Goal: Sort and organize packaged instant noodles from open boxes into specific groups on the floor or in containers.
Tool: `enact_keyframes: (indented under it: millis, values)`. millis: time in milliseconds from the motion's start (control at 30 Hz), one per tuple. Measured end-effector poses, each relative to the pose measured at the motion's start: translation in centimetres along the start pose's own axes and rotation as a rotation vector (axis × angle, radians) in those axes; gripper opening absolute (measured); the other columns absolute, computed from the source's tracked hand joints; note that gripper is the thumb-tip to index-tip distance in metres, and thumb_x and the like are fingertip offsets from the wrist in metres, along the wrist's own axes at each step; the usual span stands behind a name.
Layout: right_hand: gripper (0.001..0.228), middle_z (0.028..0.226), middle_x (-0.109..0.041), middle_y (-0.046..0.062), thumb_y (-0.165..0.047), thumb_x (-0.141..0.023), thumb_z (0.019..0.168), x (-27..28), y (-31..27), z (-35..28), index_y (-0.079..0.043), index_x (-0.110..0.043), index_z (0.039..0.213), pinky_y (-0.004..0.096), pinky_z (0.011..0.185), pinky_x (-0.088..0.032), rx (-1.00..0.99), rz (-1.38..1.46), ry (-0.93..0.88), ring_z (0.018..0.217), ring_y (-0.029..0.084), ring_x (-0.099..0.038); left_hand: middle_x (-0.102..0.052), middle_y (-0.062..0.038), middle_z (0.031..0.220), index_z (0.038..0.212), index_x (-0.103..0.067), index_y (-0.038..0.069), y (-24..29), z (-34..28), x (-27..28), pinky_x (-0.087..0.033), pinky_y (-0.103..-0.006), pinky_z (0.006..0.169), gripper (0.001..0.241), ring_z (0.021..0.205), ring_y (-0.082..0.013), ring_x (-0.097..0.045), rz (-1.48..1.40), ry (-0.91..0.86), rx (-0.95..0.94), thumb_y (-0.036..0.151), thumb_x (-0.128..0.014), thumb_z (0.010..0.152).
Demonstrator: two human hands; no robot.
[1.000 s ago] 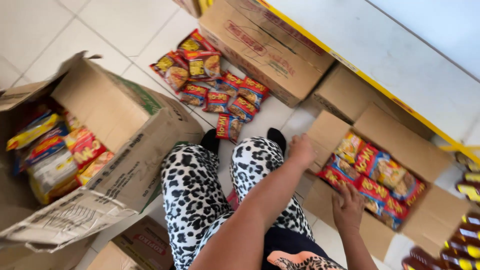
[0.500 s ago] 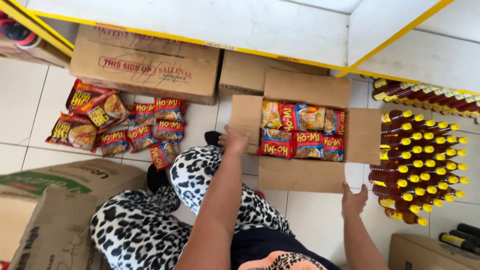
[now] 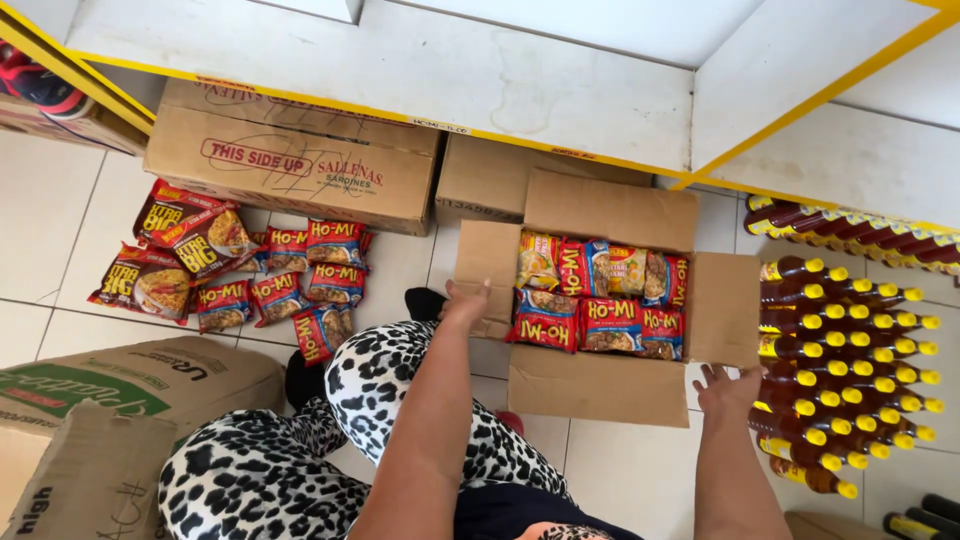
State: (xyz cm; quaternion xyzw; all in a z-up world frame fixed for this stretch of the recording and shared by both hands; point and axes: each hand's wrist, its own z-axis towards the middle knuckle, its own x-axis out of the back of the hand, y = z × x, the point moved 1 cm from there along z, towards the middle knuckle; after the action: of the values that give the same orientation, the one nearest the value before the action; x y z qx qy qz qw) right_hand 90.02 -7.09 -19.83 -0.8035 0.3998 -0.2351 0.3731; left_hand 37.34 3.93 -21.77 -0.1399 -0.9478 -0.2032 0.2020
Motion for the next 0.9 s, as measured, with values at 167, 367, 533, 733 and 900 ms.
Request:
enact_keyframes:
  millis: [167,367,533,733,900]
  values:
    - [0.077,0.144,-0.057,0.003,-0.079,-0.030,0.094,-0.9,-0.4,-3.5,-0.032,-0.047,0.153,0.057,0.110,-0.029,0.127,0.054,-0.060,0.134,0.021,-0.052,-0.046,-0.025,0.148,0.152,-0.034,0.013,-0.1,-0.1,1.4,-0.041,-0.0514,0.111,0.094,0.134,-0.0456,-0.049,-0.198,0.169,-0.068,0.074,-0.060,0.085]
    - [0.042,0.134,-0.068,0.006,-0.053,-0.060,0.104,-3.2,3.5,-6.3,-0.020,-0.070,0.128,0.039,0.107,-0.049,0.673,-0.894,-0.297,0.121,0.019,-0.063,-0.071,-0.024,0.119,0.129,-0.059,0.008,3.0,-7.8,2.7,-0.051,-0.0492,0.099,0.066,0.114,-0.0409,-0.067,-0.203,0.077,-0.506,0.065,-0.044,0.099]
    - [0.041,0.147,-0.059,0.003,-0.045,-0.065,0.096,-5.2,3.8,-10.8,-0.026,-0.068,0.133,0.052,0.112,-0.039,1.048,-1.403,-0.209,0.137,0.027,-0.051,-0.065,-0.021,0.132,0.134,-0.058,0.010,2.8,-9.0,-0.9,-0.051,-0.0443,0.104,0.058,0.123,-0.0372,-0.064,-0.168,-0.157,-0.809,0.057,-0.053,0.101]
    - [0.075,0.167,-0.037,-0.005,-0.012,-0.062,0.087,-2.4,1.3,-7.7,-0.036,-0.041,0.155,0.051,0.116,-0.038,1.068,-1.911,-0.457,0.148,0.021,-0.042,-0.016,0.001,0.168,0.159,-0.028,0.030,0.8,-11.8,-3.0,-0.036,-0.0493,0.115,0.075,0.150,-0.0293,-0.033,0.819,-0.295,-0.955,0.022,-0.062,0.092]
    - [0.095,0.172,-0.013,-0.011,-0.012,-0.066,0.092,-3.6,-4.6,-10.9,-0.037,-0.012,0.165,0.048,0.118,-0.030,1.329,-2.524,-0.622,0.152,0.021,-0.027,0.015,0.011,0.173,0.165,-0.002,0.041,0.8,-12.5,-3.5,-0.030,-0.0643,0.115,0.090,0.155,-0.0300,-0.021,1.282,-0.210,-0.881,0.017,-0.059,0.099]
